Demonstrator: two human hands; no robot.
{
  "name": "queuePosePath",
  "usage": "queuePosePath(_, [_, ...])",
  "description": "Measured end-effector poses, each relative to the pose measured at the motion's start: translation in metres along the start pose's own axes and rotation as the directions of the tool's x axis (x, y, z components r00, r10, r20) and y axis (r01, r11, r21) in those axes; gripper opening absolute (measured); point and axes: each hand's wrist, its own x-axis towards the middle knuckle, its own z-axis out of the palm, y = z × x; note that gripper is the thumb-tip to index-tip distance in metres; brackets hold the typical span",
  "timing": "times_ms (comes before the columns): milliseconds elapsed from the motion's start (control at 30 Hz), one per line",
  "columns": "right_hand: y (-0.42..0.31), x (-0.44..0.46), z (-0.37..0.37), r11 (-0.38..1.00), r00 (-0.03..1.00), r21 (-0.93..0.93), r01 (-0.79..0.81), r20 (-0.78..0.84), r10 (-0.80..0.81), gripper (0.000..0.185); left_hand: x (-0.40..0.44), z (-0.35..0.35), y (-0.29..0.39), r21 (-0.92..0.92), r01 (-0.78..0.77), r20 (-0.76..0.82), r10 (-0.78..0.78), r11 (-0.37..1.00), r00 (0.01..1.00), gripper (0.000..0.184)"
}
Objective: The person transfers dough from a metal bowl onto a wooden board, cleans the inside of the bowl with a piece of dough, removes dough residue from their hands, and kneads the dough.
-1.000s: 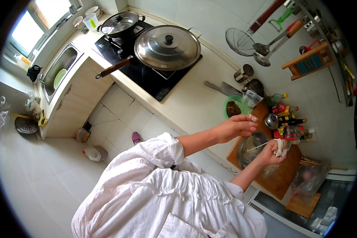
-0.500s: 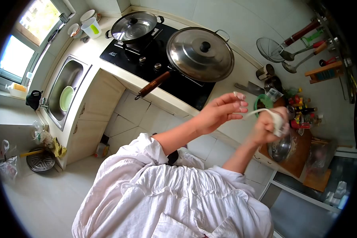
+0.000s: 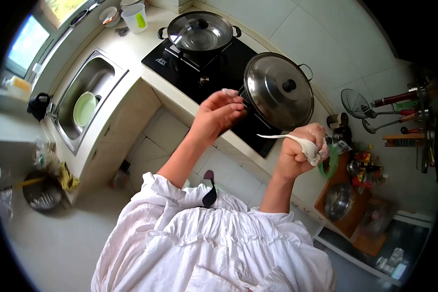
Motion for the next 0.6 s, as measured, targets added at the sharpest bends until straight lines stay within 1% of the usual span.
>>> queuePosePath(33, [0.014,0.016,-0.012,1.0,1.0,-0.006,0.012,-0.002,-0.012,0.035,0.013,-0.012,0.017,0.022,0.048,-0.025,-0.048,0.999,0.999,0.03])
queuePosePath(67, [0.023,0.024,-0.021,0.999,1.0,-0.026,0.028,-0.001,-0.028,0.035,0.042,-0.047,0.004,0.319,-0.097,-0.069,0.125,0.943,0.99,0.031])
queuePosePath(133, [0.029,0.026,-0.037,1.0,0.998,0.007,0.02,-0.061,-0.02,0.035,0.059,-0.067,-0.009,0.392,-0.126,-0.059,0.161,0.911,0.985,0.033])
queuePosePath(167, [0.044,0.037,-0.05,0.999,0.995,-0.024,0.048,-0.086,-0.05,0.034,0.074,-0.088,-0.012,0.504,-0.138,-0.053,0.19,0.852,0.98,0.032])
queuePosePath(200, [0.048,0.045,-0.06,0.998,0.995,-0.041,0.047,-0.092,-0.05,0.034,0.086,-0.108,-0.021,0.595,-0.117,-0.06,0.189,0.795,0.98,0.034])
queuePosePath(267, [0.055,0.056,-0.08,0.992,0.988,-0.077,0.095,-0.116,-0.103,0.034,0.106,-0.139,-0.028,0.835,-0.038,-0.062,0.162,0.549,0.985,0.041])
queuePosePath(300, [0.059,0.061,-0.088,0.99,0.986,-0.095,0.107,-0.12,-0.118,0.034,0.117,-0.161,-0.045,0.879,-0.092,-0.023,0.235,0.467,0.972,0.047])
queuePosePath(333, [0.064,0.065,-0.093,0.983,0.981,-0.126,0.135,-0.125,-0.15,0.034,0.123,-0.173,-0.051,0.937,-0.098,0.025,0.214,0.337,0.977,0.053])
queuePosePath(400, [0.068,0.069,-0.103,0.97,0.976,-0.195,0.144,-0.135,-0.172,0.035,0.132,-0.187,-0.065,0.969,-0.154,0.109,0.227,0.191,0.968,0.06])
queuePosePath(433, [0.072,0.07,-0.107,0.967,0.973,-0.209,0.142,-0.152,-0.175,0.035,0.137,-0.193,-0.069,0.965,-0.176,0.145,0.161,0.193,0.976,0.067])
queuePosePath(467, [0.076,0.072,-0.11,0.963,0.967,-0.216,0.16,-0.163,-0.197,0.035,0.142,-0.196,-0.074,0.974,-0.174,0.158,0.113,0.144,0.981,0.071])
queuePosePath(533, [0.086,0.074,-0.115,0.957,0.957,-0.236,0.167,-0.196,-0.215,0.035,0.148,-0.199,-0.078,0.986,-0.164,0.162,0.092,0.023,0.983,0.076])
queuePosePath(567, [0.09,0.076,-0.117,0.95,0.954,-0.256,0.177,-0.191,-0.229,0.035,0.15,-0.2,-0.079,0.988,-0.147,0.142,0.095,0.043,0.985,0.076])
queuePosePath(600, [0.093,0.078,-0.119,0.944,0.953,-0.277,0.179,-0.19,-0.236,0.035,0.153,-0.202,-0.08,0.99,-0.139,0.139,0.053,0.0,0.989,0.076])
